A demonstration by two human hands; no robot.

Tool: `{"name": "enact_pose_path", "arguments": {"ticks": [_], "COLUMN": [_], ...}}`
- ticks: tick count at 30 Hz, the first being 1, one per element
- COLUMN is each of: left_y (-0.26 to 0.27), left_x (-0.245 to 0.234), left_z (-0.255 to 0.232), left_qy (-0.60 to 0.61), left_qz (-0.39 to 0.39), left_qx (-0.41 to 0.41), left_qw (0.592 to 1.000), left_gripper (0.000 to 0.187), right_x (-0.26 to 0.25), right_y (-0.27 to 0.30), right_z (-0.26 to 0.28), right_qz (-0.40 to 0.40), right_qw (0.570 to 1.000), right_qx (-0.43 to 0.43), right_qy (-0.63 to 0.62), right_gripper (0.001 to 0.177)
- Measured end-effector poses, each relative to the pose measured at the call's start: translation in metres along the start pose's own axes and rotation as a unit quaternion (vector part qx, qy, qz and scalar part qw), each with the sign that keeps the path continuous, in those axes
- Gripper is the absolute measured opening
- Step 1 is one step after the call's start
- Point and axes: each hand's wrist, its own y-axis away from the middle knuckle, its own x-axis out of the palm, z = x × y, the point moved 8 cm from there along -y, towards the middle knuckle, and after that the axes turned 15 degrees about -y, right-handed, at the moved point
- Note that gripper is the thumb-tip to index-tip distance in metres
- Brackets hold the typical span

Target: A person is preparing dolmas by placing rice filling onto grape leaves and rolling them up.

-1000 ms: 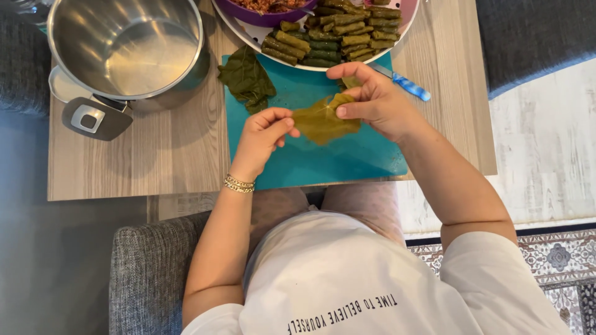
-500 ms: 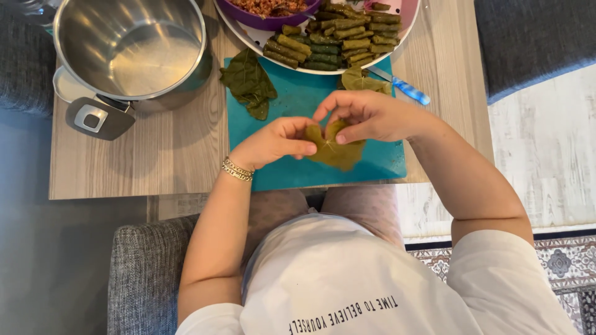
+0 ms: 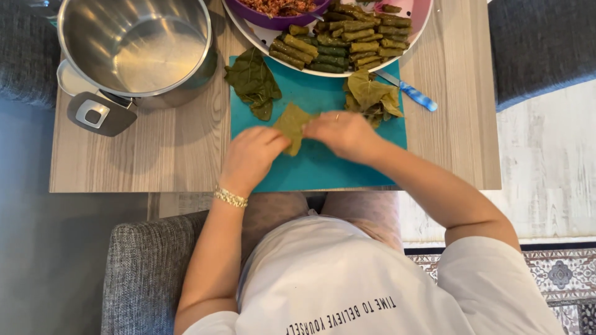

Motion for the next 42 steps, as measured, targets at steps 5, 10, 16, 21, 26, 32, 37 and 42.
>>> {"name": "enact_pose_path", "arguments": {"ticks": [5, 10, 16, 21, 26, 32, 37, 42], "left_y": [0.025, 0.032, 0.041, 0.019, -0.029, -0.098, -0.150, -0.172], "left_x": [0.001, -0.001, -0.009, -0.014, 0.002, 0.042, 0.049, 0.093], "left_z": [-0.004, -0.006, 0.006, 0.002, -0.022, -0.062, -0.079, -0.063], "left_qy": [-0.005, -0.013, -0.048, -0.034, 0.075, 0.144, 0.111, 0.302], "left_qz": [0.028, 0.049, 0.034, 0.015, -0.004, 0.007, -0.067, 0.126], "left_qx": [-0.024, -0.017, -0.064, -0.081, -0.090, -0.025, 0.026, -0.116], "left_qw": [0.999, 0.999, 0.996, 0.996, 0.993, 0.989, 0.991, 0.938], "left_gripper": [0.025, 0.031, 0.019, 0.025, 0.026, 0.042, 0.086, 0.047], "right_x": [0.017, 0.017, 0.003, -0.062, -0.105, -0.099, -0.096, -0.089], "right_y": [0.020, 0.035, 0.051, 0.053, 0.051, 0.061, 0.083, 0.102], "right_z": [0.016, 0.017, 0.021, -0.004, -0.049, -0.105, -0.154, -0.162], "right_qz": [0.016, 0.053, 0.056, -0.063, -0.090, -0.081, -0.142, -0.166], "right_qw": [0.999, 0.997, 0.997, 0.993, 0.974, 0.967, 0.861, 0.742], "right_qx": [-0.038, -0.019, -0.008, 0.059, 0.167, 0.241, 0.350, 0.377], "right_qy": [0.013, 0.044, 0.053, 0.080, 0.120, -0.029, -0.340, -0.528], "right_gripper": [0.024, 0.025, 0.031, 0.031, 0.048, 0.018, 0.015, 0.018]}}
